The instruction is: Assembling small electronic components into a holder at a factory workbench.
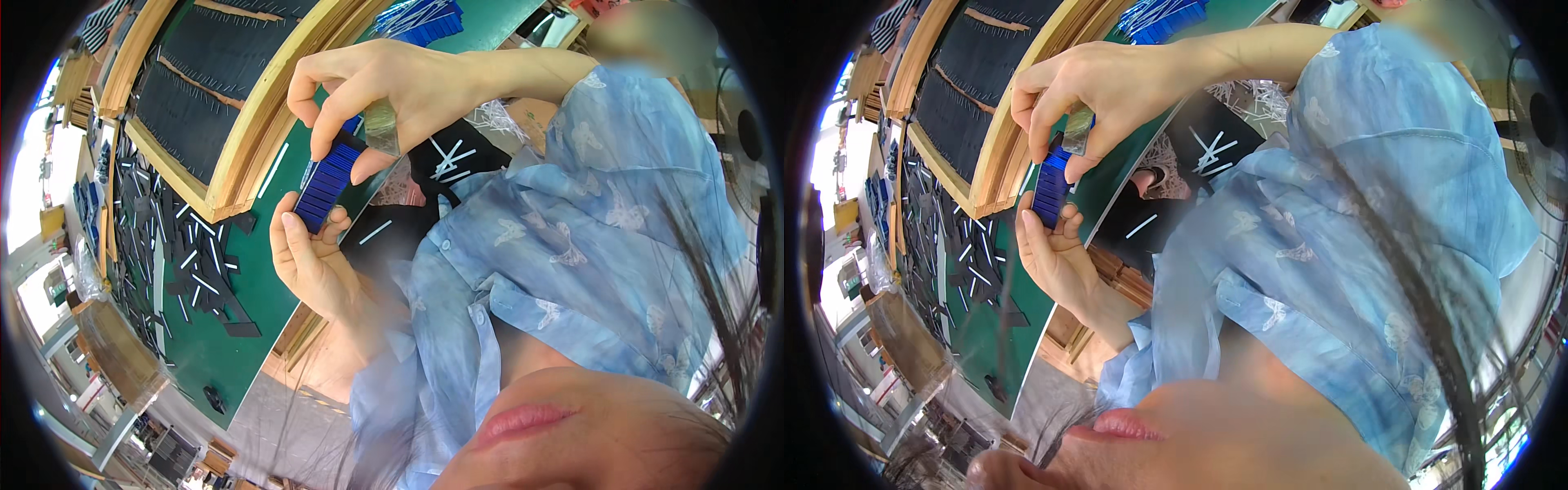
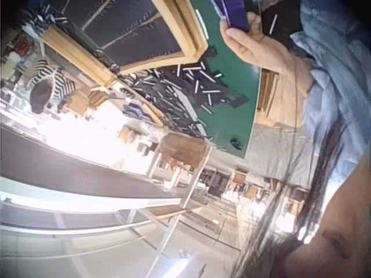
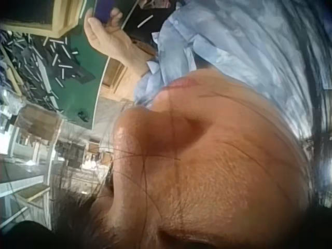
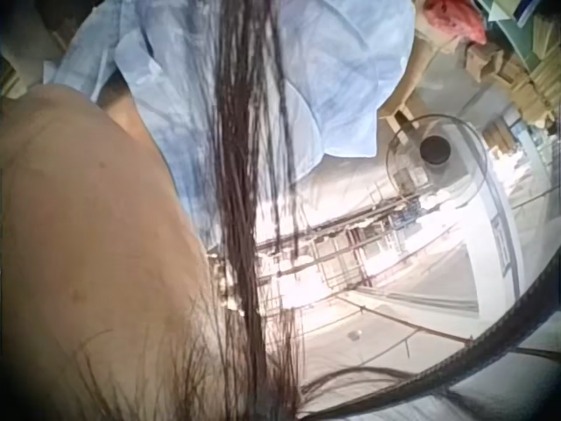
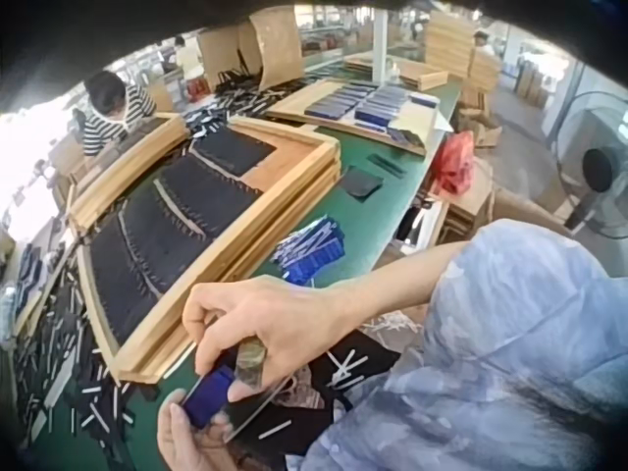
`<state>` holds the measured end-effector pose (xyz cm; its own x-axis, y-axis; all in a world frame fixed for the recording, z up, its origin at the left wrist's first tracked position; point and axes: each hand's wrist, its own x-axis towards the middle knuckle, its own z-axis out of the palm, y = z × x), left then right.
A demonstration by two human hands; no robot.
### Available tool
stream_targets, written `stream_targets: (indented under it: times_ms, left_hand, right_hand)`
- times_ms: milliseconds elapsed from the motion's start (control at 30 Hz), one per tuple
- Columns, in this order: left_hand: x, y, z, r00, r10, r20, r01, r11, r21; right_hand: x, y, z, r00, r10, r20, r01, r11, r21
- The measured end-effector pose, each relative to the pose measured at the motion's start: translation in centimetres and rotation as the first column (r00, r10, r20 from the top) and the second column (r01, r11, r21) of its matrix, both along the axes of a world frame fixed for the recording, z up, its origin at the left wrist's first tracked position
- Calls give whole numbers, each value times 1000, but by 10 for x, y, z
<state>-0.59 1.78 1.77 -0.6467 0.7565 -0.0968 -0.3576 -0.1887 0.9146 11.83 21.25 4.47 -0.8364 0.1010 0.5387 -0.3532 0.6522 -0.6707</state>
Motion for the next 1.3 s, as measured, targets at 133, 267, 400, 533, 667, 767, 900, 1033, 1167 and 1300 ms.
stream_targets:
  times_ms: [133, 267, 400, 533, 667, 767, 900, 1033, 1167, 1300]
  left_hand:
    - [0, 1, 0, 1000, -17, 13, 16, 1000, 10]
    - [-1, 0, 1, 1000, -14, 6, 14, 1000, 12]
    - [4, 0, 6, 995, 39, -89, -41, 999, -22]
    - [18, 4, 11, 977, 82, -196, -92, 995, -42]
    - [28, 10, 13, 944, 139, -298, -169, 983, -76]
    - [25, 8, 13, 944, 139, -301, -166, 984, -67]
    - [23, 12, 14, 962, 98, -256, -119, 991, -67]
    - [10, 20, -10, 682, 265, -682, -430, 899, -82]
    - [-7, 19, 0, 986, -37, -165, 33, 999, -28]
    - [1, 33, 1, 917, -288, 275, 257, 956, 143]
  right_hand:
    - [0, 2, -4, 999, 6, -33, -5, 1000, 26]
    - [1, 4, -6, 1000, 10, -26, -8, 998, 59]
    - [-1, 1, -6, 996, -78, -43, 79, 996, 29]
    - [-9, 1, -10, 955, -158, 252, 194, 973, -124]
    - [-17, -14, -6, 956, -273, 110, 278, 960, -30]
    - [-12, 2, -11, 910, -388, 147, 379, 922, 84]
    - [3, 13, -19, 953, -221, 206, 253, 956, -146]
    - [0, 13, -15, 977, -89, 193, 149, 934, -325]
    - [11, 16, -12, 988, -18, 152, 99, 836, -540]
    - [17, 7, -18, 998, 51, -37, -62, 872, -485]
